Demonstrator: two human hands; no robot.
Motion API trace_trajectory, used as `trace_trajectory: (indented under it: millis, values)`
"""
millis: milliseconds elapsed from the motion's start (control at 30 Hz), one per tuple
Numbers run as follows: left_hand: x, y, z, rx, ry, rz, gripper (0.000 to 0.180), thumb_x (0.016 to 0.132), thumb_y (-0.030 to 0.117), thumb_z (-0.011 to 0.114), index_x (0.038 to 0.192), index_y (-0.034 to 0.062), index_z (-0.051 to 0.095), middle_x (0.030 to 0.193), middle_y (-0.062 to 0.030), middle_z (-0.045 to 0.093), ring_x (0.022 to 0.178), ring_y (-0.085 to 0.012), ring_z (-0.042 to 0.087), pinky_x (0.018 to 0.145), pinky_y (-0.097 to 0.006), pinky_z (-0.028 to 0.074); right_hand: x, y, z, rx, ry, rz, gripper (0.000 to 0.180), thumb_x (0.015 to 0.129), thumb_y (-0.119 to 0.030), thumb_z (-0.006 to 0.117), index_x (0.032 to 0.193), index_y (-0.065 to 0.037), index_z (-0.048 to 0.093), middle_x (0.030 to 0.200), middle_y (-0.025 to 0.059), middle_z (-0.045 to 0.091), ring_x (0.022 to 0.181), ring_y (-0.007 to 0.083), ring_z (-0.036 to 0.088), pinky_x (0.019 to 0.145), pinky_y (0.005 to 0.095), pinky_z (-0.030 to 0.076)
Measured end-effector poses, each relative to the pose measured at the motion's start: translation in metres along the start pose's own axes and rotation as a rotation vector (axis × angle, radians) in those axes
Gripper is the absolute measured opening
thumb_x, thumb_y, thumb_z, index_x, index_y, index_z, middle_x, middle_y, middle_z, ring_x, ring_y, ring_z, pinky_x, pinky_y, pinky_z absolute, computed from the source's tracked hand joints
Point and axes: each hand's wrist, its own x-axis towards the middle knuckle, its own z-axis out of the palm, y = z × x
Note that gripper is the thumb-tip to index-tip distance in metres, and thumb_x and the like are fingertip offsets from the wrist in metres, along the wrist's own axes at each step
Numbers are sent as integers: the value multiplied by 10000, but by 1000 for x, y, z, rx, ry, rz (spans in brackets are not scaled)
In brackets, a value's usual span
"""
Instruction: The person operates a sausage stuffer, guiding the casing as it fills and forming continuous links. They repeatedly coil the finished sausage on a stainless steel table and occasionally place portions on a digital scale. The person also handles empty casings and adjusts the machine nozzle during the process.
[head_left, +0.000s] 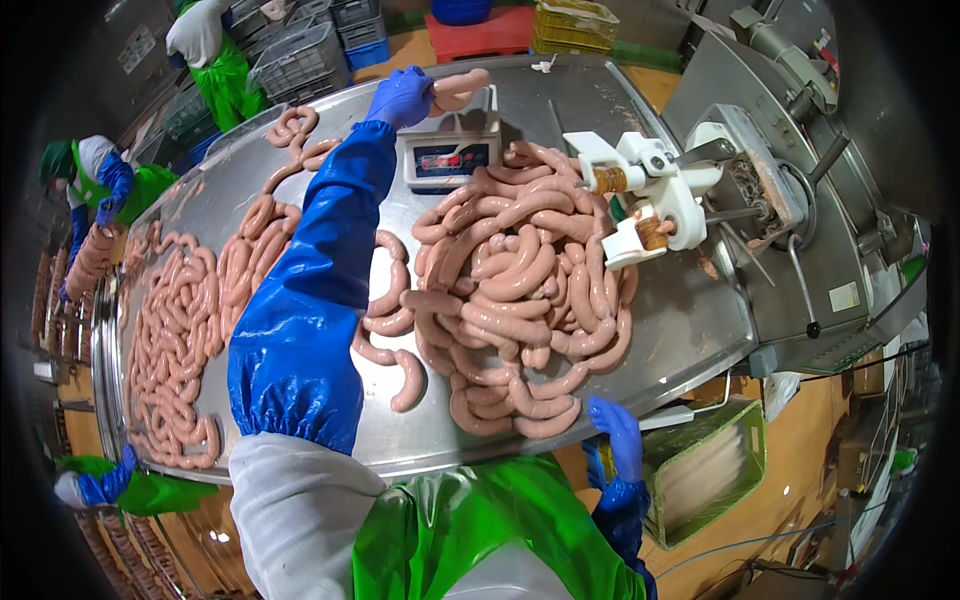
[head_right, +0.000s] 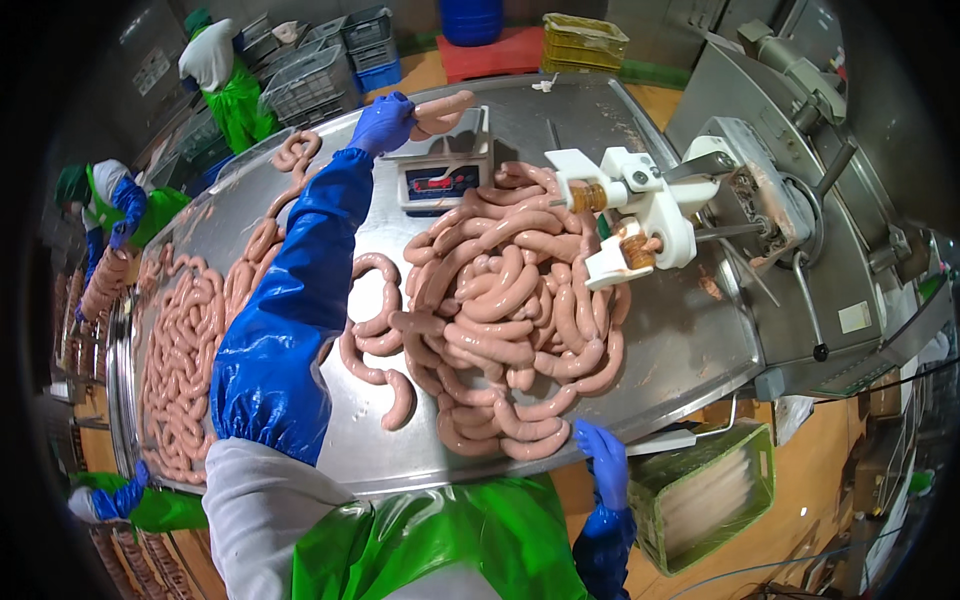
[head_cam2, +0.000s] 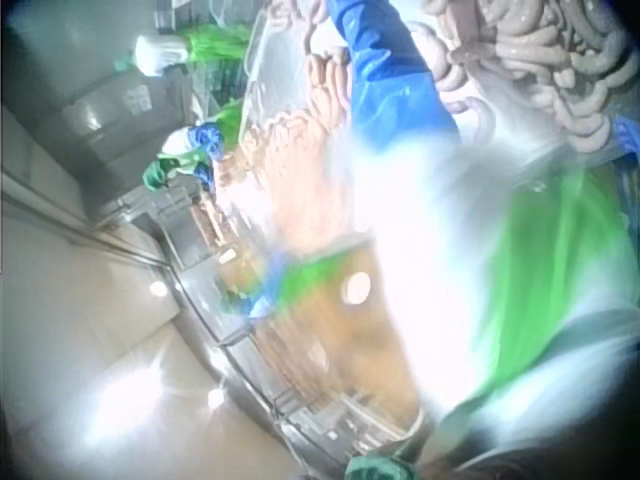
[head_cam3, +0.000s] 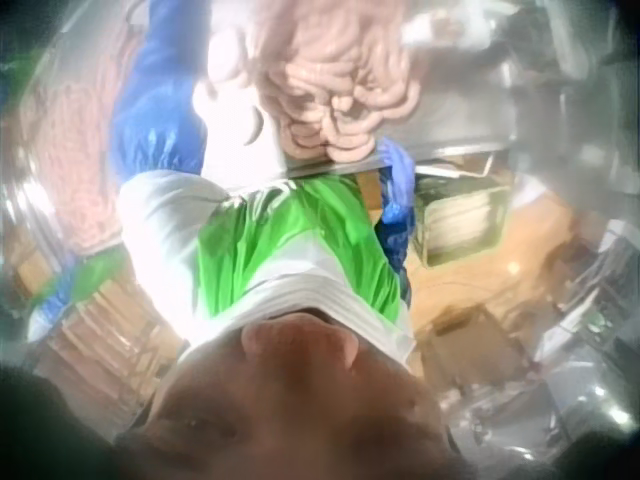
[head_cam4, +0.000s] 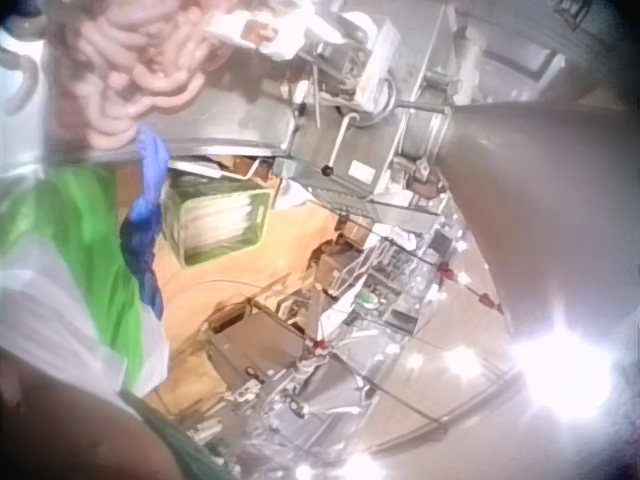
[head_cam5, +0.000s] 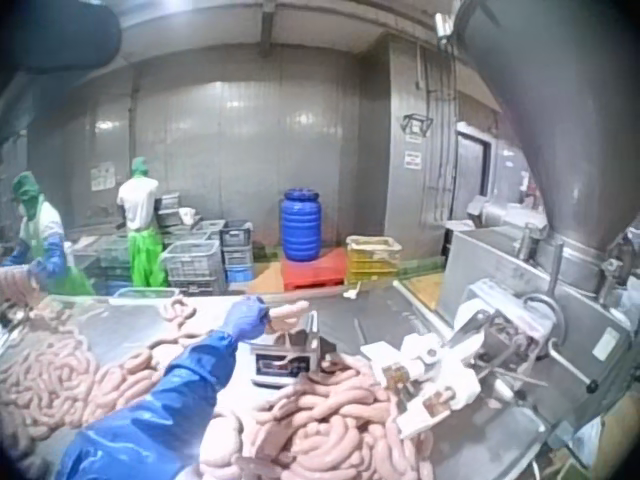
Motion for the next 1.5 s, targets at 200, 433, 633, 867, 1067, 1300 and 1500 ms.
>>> trace_trajectory:
  millis: [200,433,633,867,1067,1300,1500]
  values:
    - [-70,17,26,-49,-102,-28,233,859,284,613,945,81,687,986,-187,646,856,-375,628,726,-471,508,-4,19,-18,101,-3,111,345,963,-223,496,1188,-3,636,1041,47,655,924,139,576,871,271,444]
    - [-420,85,29,-468,-1016,-603,510,808,504,615,1041,51,650,983,-155,679,942,-292,647,830,-413,502,17,-47,52,-216,-697,-518,324,936,-103,487,1233,-13,583,1179,54,615,1051,93,549,932,259,416]
    - [-466,171,-11,-710,-667,-1014,470,839,399,590,1074,-4,646,983,-168,691,904,-293,664,827,-395,507,90,-38,233,396,-1049,450,360,970,-170,499,1318,-83,488,1090,63,604,958,112,561,805,204,457]
    - [-556,117,-64,-1231,-655,-855,510,967,334,542,1366,24,467,1292,-114,552,1183,-197,516,1004,-330,408,58,-12,375,-176,-1219,-312,262,950,-236,512,1070,-18,592,947,109,646,838,239,617,741,356,506]
    - [-551,74,-133,-2072,223,-1439,419,992,344,478,1206,-9,549,1004,-70,626,911,-181,614,781,-291,526,-61,-10,439,-366,-1076,-482,304,970,-274,442,879,-20,580,708,93,599,648,180,583,622,315,478]
    - [-631,22,-186,-937,109,-673,182,892,130,594,1029,12,600,752,-15,573,503,-82,446,446,-238,342,-154,76,462,-141,-1083,-801,244,935,-200,433,997,6,549,930,195,656,834,388,603,741,396,491]
    - [-628,-2,-217,-1098,-65,-1470,250,856,274,661,911,30,657,674,-5,554,489,-64,397,449,-222,276,-184,121,458,163,-1377,-109,296,981,-249,444,889,-4,583,886,100,634,883,223,625,838,353,471]
